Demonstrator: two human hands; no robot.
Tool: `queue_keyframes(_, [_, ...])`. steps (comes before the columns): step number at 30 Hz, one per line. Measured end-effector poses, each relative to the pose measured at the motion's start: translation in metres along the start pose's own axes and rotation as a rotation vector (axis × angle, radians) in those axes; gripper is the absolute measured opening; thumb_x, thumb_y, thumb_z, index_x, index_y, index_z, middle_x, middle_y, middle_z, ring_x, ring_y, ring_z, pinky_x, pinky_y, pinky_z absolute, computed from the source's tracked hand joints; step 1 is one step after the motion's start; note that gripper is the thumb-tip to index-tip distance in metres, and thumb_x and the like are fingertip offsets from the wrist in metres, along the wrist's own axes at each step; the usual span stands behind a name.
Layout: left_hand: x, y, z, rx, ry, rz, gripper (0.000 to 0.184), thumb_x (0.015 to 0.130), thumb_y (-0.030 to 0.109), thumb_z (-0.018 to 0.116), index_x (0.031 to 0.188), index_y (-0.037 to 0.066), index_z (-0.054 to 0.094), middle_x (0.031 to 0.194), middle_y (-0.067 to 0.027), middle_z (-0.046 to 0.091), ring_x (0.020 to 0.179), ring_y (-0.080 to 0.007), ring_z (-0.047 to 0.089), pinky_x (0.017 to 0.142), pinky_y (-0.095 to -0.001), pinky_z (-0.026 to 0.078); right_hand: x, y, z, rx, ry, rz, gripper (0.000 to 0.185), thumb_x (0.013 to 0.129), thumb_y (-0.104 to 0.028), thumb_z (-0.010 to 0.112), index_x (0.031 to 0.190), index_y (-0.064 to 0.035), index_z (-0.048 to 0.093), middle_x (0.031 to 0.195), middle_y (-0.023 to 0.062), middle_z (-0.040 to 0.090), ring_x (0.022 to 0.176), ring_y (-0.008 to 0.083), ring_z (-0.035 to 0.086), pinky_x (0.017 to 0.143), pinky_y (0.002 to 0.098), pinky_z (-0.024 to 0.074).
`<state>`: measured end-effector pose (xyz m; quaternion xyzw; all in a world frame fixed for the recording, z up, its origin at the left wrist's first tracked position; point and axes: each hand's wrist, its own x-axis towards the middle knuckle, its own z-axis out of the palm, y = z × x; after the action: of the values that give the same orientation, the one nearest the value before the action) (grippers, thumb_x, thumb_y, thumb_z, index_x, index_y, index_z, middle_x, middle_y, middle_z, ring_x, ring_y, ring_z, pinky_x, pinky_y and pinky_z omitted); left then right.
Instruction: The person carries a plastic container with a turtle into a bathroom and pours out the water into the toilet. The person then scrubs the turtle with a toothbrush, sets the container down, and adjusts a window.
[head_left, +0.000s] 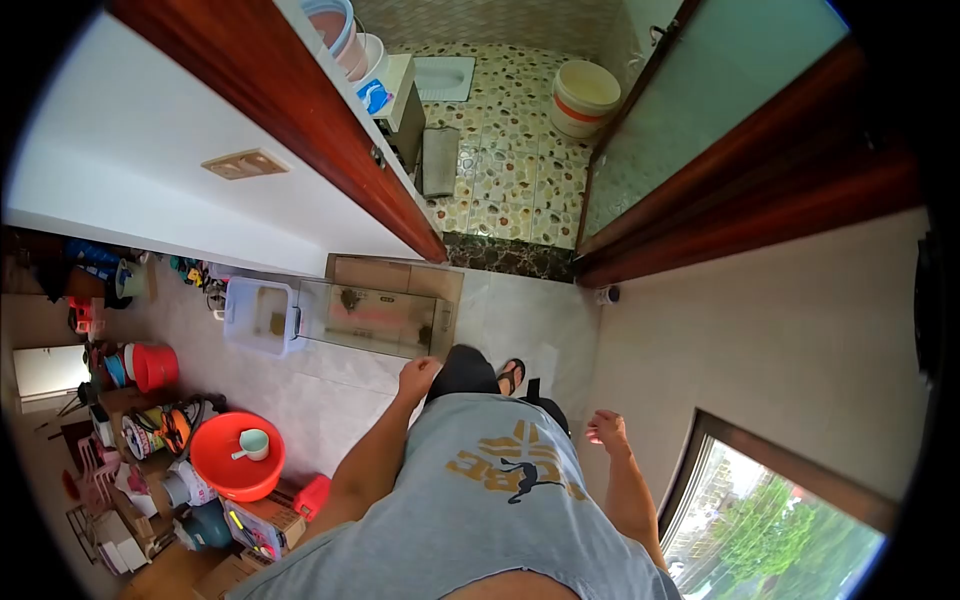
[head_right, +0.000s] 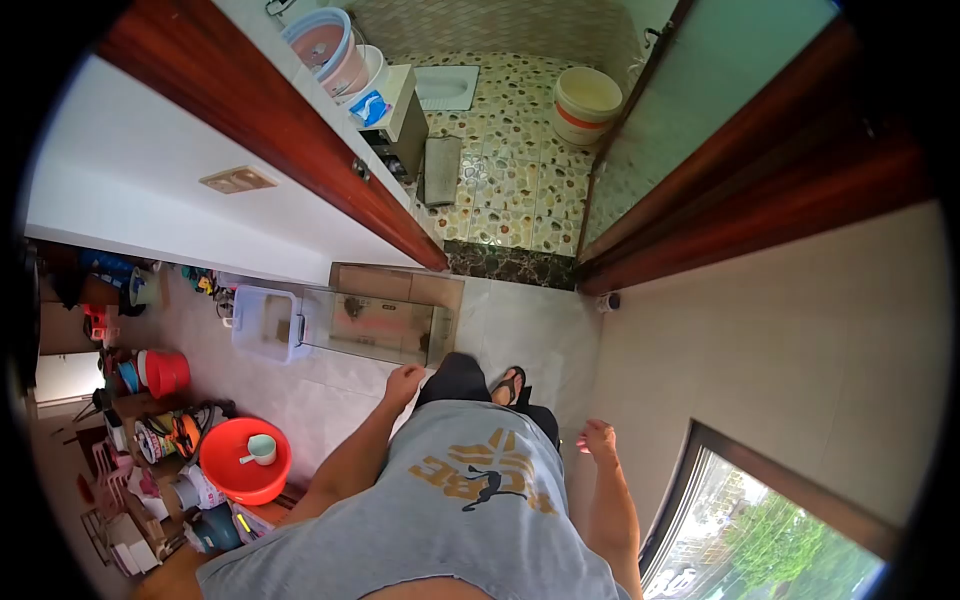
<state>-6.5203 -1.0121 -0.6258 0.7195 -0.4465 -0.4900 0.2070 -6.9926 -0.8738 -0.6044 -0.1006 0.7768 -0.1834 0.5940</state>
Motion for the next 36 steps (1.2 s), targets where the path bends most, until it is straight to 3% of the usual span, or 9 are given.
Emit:
queue_keyframes(5, [0.083, 0.134, 0.010, -0.364, -0.194, -0.248, 0.029, 0.089, 0.028, 0.060, 0.105, 0.005, 0.064, 0.086, -0.0042, 0.065, 0.078, -0.0130, 0.064, 0.062, -0.0249, 0.050, 0.040, -0.115, 0.014, -0.063, -0.045, -0.019, 0.042, 0.087, -0.008, 0.054, 0.128, 0.0004, 0.052, 0.084, 0.0126, 0.065, 0.059, 0.0194, 0.064, 0.048, 0.0307, 0.0532])
queue_keyframes(13, [0.253, 0.342, 0.000, -0.412, -0.208, 0.143, 0.033, 0.091, 0.027, 0.058, 0.108, -0.001, 0.064, 0.095, -0.0055, 0.066, 0.085, -0.0116, 0.063, 0.065, -0.0268, 0.050, 0.059, -0.437, 0.046, 0.045, -0.093, -0.374, 0.045, 0.092, -0.021, 0.056, 0.131, -0.0002, 0.049, 0.098, 0.0117, 0.066, 0.068, 0.0151, 0.064, 0.057, 0.0262, 0.0527])
queue_keyframes(19, [0.366, 0.529, -0.009, -0.296, -0.175, 0.446, 0.049, 0.091, 0.032, 0.059, 0.128, -0.001, 0.053, 0.131, -0.0187, 0.052, 0.111, -0.0254, 0.058, 0.092, -0.0356, 0.047, 0.064, -0.692, 0.103, 0.140, -0.173, -0.789, 0.067, 0.096, -0.038, 0.053, 0.146, -0.0028, 0.029, 0.139, 0.0171, 0.046, 0.127, 0.0279, 0.046, 0.101, 0.0374, 0.0408])
queue_keyframes(21, [0.396, 0.573, 0.006, -0.106, -0.123, 0.655, 0.060, 0.093, 0.040, 0.054, 0.137, 0.001, 0.044, 0.148, -0.0235, 0.033, 0.134, -0.0352, 0.038, 0.111, -0.0427, 0.028, 0.058, -0.751, 0.126, 0.218, -0.240, -0.813, 0.068, 0.096, -0.040, 0.052, 0.147, -0.0032, 0.026, 0.142, 0.0173, 0.041, 0.130, 0.0282, 0.042, 0.104, 0.0383, 0.0381])
queue_keyframes(24, [0.423, 0.634, 0.036, -0.111, -0.192, 0.779, 0.062, 0.096, 0.044, 0.044, 0.141, 0.002, 0.039, 0.152, -0.0252, 0.024, 0.143, -0.0394, 0.016, 0.115, -0.0444, 0.014, 0.077, -0.809, 0.142, 0.443, -0.402, -0.813, 0.070, 0.097, -0.043, 0.049, 0.149, -0.0040, 0.022, 0.146, 0.0179, 0.036, 0.134, 0.0272, 0.038, 0.107, 0.0391, 0.0345])
queue_keyframes(28, [0.455, 0.684, 0.084, 0.044, -0.257, 0.986, 0.063, 0.097, 0.043, 0.039, 0.144, 0.002, 0.034, 0.152, -0.0273, 0.020, 0.142, -0.0434, 0.016, 0.115, -0.0480, 0.013, 0.120, -0.875, 0.150, 0.802, -0.573, -0.661, 0.069, 0.099, -0.046, 0.040, 0.150, -0.0051, 0.018, 0.148, 0.0178, 0.032, 0.135, 0.0275, 0.035, 0.109, 0.0406, 0.0307])
queue_keyframes(31, [0.512, 0.718, 0.113, -0.044, -0.108, 0.961, 0.076, 0.089, 0.056, 0.048, 0.149, 0.015, 0.024, 0.155, -0.0186, 0.020, 0.144, -0.0374, 0.016, 0.116, -0.0501, 0.010, 0.154, -0.926, 0.155, 0.908, -0.600, -0.562, 0.067, 0.100, -0.047, 0.035, 0.150, -0.0059, 0.017, 0.151, 0.0150, 0.028, 0.138, 0.0268, 0.030, 0.111, 0.0383, 0.0283])
queue_keyframes(33, [0.558, 0.746, 0.108, -0.042, -0.118, 0.778, 0.061, 0.098, 0.040, 0.035, 0.144, 0.001, 0.032, 0.152, -0.0273, 0.018, 0.141, -0.0457, 0.015, 0.114, -0.0533, 0.011, 0.161, -0.949, 0.161, 0.735, -0.649, -0.759, 0.067, 0.100, -0.051, 0.031, 0.151, -0.0101, 0.015, 0.155, 0.0122, 0.022, 0.143, 0.0241, 0.021, 0.115, 0.0436, 0.0204])
queue_keyframes(36, [0.628, 0.781, 0.101, -0.099, -0.033, 0.848, 0.057, 0.099, 0.032, 0.035, 0.144, -0.001, 0.029, 0.151, -0.0282, 0.019, 0.141, -0.0478, 0.012, 0.114, -0.0546, 0.009, 0.166, -1.001, 0.171, 0.655, -0.680, -0.726, 0.067, 0.101, -0.048, 0.029, 0.152, -0.0081, 0.012, 0.158, 0.0078, 0.015, 0.144, 0.0217, 0.016, 0.117, 0.0377, 0.0146])
